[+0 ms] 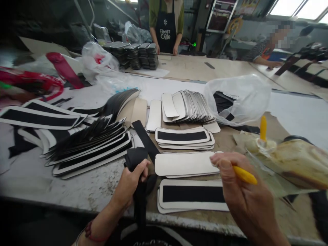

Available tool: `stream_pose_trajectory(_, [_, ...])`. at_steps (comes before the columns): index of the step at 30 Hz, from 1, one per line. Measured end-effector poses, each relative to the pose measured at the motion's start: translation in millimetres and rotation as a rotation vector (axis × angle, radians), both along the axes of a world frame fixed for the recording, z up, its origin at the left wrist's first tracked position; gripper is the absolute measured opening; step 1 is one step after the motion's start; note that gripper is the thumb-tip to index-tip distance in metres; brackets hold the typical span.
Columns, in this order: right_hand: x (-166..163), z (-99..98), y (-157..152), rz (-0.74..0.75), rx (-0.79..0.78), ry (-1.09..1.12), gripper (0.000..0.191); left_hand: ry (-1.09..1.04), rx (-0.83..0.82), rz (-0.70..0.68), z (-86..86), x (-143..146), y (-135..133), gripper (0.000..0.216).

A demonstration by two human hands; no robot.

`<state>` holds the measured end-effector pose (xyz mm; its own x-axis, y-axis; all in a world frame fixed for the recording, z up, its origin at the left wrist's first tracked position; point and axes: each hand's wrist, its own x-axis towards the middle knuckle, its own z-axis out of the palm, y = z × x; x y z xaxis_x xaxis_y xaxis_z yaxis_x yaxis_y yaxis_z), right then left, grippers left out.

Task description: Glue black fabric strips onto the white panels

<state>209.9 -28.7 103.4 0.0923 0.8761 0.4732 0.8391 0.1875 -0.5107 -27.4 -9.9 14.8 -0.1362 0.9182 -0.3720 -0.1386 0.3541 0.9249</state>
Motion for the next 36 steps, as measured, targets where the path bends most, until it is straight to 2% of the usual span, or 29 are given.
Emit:
stream_pose_trajectory(3, [-29, 0.5, 10, 0.181, -0.289, 0.197, 0.031, -0.159, 0.022, -0.005, 20.3, -5, -11, 0.029])
stream_pose_trajectory(6, [-65, -6.8, 21, 0.377, -0.614, 0.437, 0.035, -0.28, 0.03, -0.041, 34.4, -2, -23, 0.026])
stream_pose_trajectory(9, [-92, -15.0, 24, 0.524, -0.874, 0.779, 0.034, -0.262, 0.01, -0.095, 39.2, 5, -33, 0.029])
stream_pose_trajectory(11, [-101, -18.4, 22, 0.524, -0.958, 0.978, 0.035, -0.253, -0.01, -0.119, 37.9, 9, -38, 0.03])
stream_pose_trajectory(13, [-103, -19.7, 18, 0.434, -0.915, 1.09, 0.035, -0.236, -0.024, -0.136, 34.2, 11, -42, 0.03])
stream_pose_trajectory(17, [-96, -19.8, 9, 0.271, -0.773, 1.151, 0.032, -0.187, -0.026, -0.18, 24.9, 13, -47, 0.033])
stream_pose_trajectory(24, [-91, -24.1, 5, 0.192, -0.693, 1.225, 0.032, -0.192, -0.001, -0.208, 20.3, 18, -53, 0.032])
stream_pose_trajectory(32, [-82, -23.4, 15, 0.101, -0.5, 1.243, 0.039, -0.307, -0.124, -0.162, 15.2, 28, -68, 0.037])
stream_pose_trajectory(36, [-67, -16.3, 21, 0.104, -0.36, 1.212, 0.041, -0.255, -0.183, -0.098, 13.5, 28, -72, 0.04])
